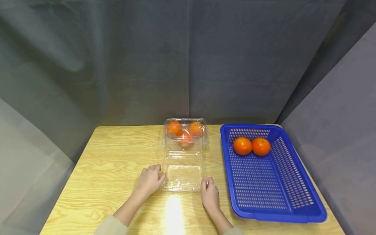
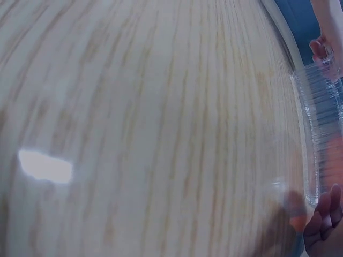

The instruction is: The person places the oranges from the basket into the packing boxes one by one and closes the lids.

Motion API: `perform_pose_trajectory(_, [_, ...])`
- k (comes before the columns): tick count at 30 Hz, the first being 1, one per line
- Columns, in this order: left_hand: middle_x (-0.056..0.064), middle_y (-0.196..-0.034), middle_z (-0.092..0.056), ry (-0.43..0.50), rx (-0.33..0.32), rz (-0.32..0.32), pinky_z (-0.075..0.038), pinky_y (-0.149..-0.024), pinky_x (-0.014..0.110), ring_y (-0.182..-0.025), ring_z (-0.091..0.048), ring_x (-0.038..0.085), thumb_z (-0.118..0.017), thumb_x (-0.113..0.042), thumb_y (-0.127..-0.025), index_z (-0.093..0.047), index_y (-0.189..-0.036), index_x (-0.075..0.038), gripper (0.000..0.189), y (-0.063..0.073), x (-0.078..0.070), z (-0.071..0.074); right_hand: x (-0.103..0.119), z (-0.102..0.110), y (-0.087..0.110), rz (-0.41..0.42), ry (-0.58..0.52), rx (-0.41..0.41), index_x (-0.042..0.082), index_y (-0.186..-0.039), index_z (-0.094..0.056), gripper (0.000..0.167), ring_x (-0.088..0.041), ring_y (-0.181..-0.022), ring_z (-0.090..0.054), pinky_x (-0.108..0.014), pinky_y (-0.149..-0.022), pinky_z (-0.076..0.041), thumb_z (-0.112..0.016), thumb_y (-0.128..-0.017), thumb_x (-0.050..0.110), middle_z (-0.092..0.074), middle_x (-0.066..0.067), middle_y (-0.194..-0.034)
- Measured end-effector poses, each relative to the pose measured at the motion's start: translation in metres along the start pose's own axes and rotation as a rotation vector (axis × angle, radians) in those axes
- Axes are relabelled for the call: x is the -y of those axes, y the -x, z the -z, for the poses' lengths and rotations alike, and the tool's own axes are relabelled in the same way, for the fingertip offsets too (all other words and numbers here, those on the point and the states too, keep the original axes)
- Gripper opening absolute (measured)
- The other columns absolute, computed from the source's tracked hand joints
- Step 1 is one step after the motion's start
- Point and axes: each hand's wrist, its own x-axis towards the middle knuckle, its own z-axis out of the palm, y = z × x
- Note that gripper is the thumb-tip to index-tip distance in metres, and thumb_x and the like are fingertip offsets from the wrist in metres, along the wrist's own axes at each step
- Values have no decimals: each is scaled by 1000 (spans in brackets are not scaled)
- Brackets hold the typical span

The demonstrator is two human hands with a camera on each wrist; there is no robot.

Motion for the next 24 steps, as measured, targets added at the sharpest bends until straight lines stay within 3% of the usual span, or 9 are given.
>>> perform_pose_trajectory(8, [16, -99, -65, 56, 15, 10, -46, -77, 41, -90, -61, 30, -46, -31, -91, -57, -110, 4, 42, 10, -3, -6, 0, 0, 0, 7, 9, -5, 5, -74, -46, 25, -9, -43, -29, -25, -42, -27, -39, -96, 16, -40, 2, -53])
perform_pose_trajectory(15, [11, -82, -64, 48, -8, 13, -44, -66, 34, -75, -61, 24, -47, -29, -90, -59, -99, 1, 34, 9, -5, -9, 0, 1, 0, 38, 63, -44, 6, -73, -46, 24, -12, -46, -32, -26, -44, -28, -41, -95, 16, -35, 1, -54])
perform_pose_trajectory(20, [3, -69, -57, 47, -13, 25, -40, -60, 31, -64, -55, 18, -48, -28, -89, -58, -87, -4, 26, 8, -5, -11, 1, 0, 0, 80, 132, -104, 2, -85, -53, 18, -16, -56, -45, -30, -51, -39, -44, -93, 16, -49, -5, -68])
perform_pose_trajectory(24, [1, -66, -55, 55, -17, 28, -39, -59, 30, -61, -52, 16, -48, -28, -89, -57, -85, -6, 24, 9, -5, -10, 5, 2, 0, 127, 174, -128, -5, -106, -52, 25, -27, -79, -55, -39, -67, -46, -50, -90, 15, -55, -15, -92])
